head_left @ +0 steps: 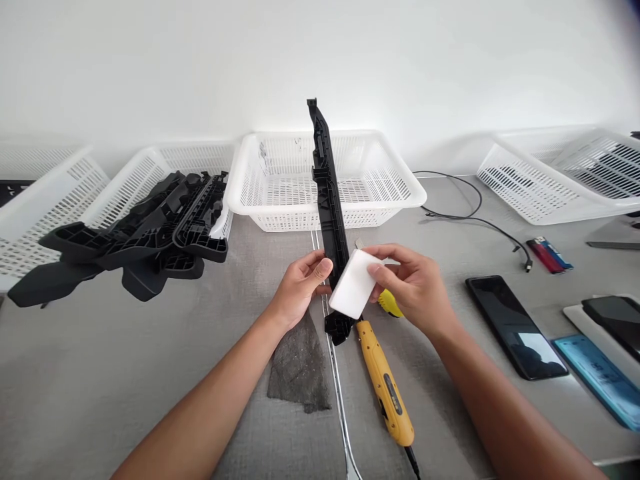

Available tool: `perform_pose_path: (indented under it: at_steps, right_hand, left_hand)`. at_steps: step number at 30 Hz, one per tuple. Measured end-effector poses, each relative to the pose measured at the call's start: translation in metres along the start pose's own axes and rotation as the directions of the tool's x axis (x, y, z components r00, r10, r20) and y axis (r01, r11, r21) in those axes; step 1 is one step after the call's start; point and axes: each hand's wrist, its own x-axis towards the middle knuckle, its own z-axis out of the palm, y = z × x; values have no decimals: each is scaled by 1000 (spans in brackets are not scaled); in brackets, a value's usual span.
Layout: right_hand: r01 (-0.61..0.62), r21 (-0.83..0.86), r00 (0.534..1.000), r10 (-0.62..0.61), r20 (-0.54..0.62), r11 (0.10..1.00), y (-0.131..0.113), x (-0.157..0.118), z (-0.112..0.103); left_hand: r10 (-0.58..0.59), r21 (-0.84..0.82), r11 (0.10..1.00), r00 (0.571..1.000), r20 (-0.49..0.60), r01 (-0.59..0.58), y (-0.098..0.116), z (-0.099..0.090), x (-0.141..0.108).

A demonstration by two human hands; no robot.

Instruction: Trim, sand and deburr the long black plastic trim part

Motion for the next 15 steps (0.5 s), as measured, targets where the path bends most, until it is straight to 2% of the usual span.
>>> perform_pose_path:
  at_steps: [3,8,12,15]
  right_hand:
    - [19,15,997,-17,-76,1000,0,0,1]
    - [-19,22,1000,19,7,1000,0,-1,5]
    - [17,1,992,-17,-124,1000,1,2,1]
    - [4,14,995,-2,-99,1000,2,2,2]
  left_hand:
    - [-5,-2,1000,1000,-7,5,0,0,0]
    - [-13,4,1000,1000,-26,13,-1,-1,1]
    - [-9,-10,1000,1000,-20,9,-2,-1,1]
    - [-10,-10,1000,1000,-15,10,-2,-1,1]
